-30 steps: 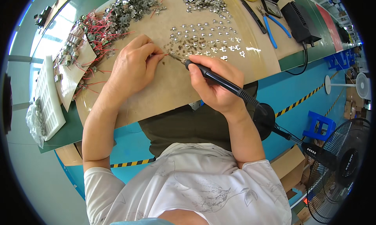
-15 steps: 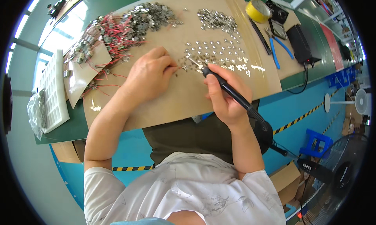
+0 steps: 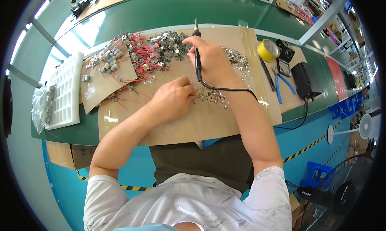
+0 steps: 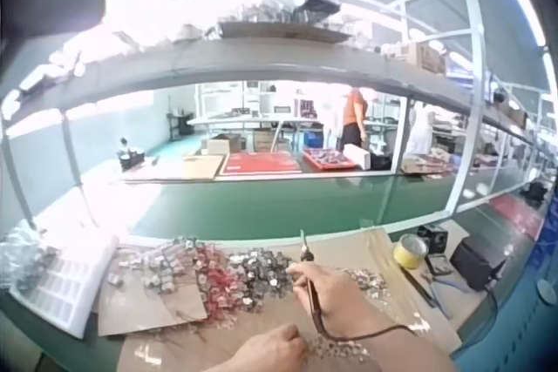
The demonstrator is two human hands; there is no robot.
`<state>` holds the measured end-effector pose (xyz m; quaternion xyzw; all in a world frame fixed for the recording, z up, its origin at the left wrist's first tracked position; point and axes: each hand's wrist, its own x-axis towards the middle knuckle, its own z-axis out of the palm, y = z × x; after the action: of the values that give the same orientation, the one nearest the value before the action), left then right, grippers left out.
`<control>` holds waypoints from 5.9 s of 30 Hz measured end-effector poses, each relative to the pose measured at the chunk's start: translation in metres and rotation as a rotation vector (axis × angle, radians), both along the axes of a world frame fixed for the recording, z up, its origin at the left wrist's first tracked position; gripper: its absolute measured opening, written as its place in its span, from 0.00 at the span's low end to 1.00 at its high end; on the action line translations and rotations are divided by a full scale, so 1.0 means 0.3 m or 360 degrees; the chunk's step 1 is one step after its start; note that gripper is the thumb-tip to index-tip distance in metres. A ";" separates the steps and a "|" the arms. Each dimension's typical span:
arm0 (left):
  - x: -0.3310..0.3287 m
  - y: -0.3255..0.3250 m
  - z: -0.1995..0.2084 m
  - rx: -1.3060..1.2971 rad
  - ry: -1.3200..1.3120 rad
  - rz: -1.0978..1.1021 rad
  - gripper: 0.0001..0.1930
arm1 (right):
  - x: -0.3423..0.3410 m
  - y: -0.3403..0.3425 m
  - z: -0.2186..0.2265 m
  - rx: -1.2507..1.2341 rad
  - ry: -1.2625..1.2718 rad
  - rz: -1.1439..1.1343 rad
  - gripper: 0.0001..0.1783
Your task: Soldering small electronic components onto wires and connectors at a workbench.
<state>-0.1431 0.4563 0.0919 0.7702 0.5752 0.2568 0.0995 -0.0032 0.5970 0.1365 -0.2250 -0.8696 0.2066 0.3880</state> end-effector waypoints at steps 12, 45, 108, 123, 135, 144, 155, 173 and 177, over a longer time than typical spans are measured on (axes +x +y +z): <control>-0.006 0.005 -0.004 0.0046 0.0040 -0.0055 0.07 | -0.034 0.182 -0.096 0.0082 -0.0269 -0.0192 0.19; -0.081 -0.042 0.223 -0.0110 0.0303 0.0464 0.17 | 0.147 -0.017 -0.097 0.0143 -0.0254 0.0174 0.23; -1.027 -0.375 0.258 -0.0200 0.0435 0.1174 0.25 | 0.131 -0.130 -0.026 0.0089 -0.0303 0.0295 0.21; -1.099 -0.301 0.108 -0.0216 -0.0070 0.1227 0.16 | 0.160 -0.089 -0.069 0.0120 -0.0563 0.0320 0.28; -1.462 -0.353 0.119 0.0055 -0.0891 0.1364 0.13 | 0.142 -0.106 -0.082 0.0212 -0.0723 0.0191 0.20; -1.316 -0.366 0.322 0.0288 -0.1151 0.1665 0.15 | 0.098 -0.093 -0.107 0.0170 -0.0689 0.0225 0.22; -0.838 -0.301 0.428 -0.0202 -0.0472 0.1009 0.09 | 0.167 -0.101 -0.083 0.0111 -0.0495 0.0284 0.22; -0.376 -0.293 0.345 -0.0084 -0.0410 0.0178 0.07 | 0.132 -0.128 -0.042 0.0017 -0.0172 0.0473 0.20; -0.249 -0.244 0.198 -0.0101 -0.0170 -0.0124 0.07 | 0.129 -0.143 -0.035 0.0010 -0.0256 0.0534 0.20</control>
<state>-0.2180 0.3831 0.1513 0.7737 0.5467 0.2749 0.1643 0.0354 0.5541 0.1259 -0.0913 -0.9238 0.2469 0.2779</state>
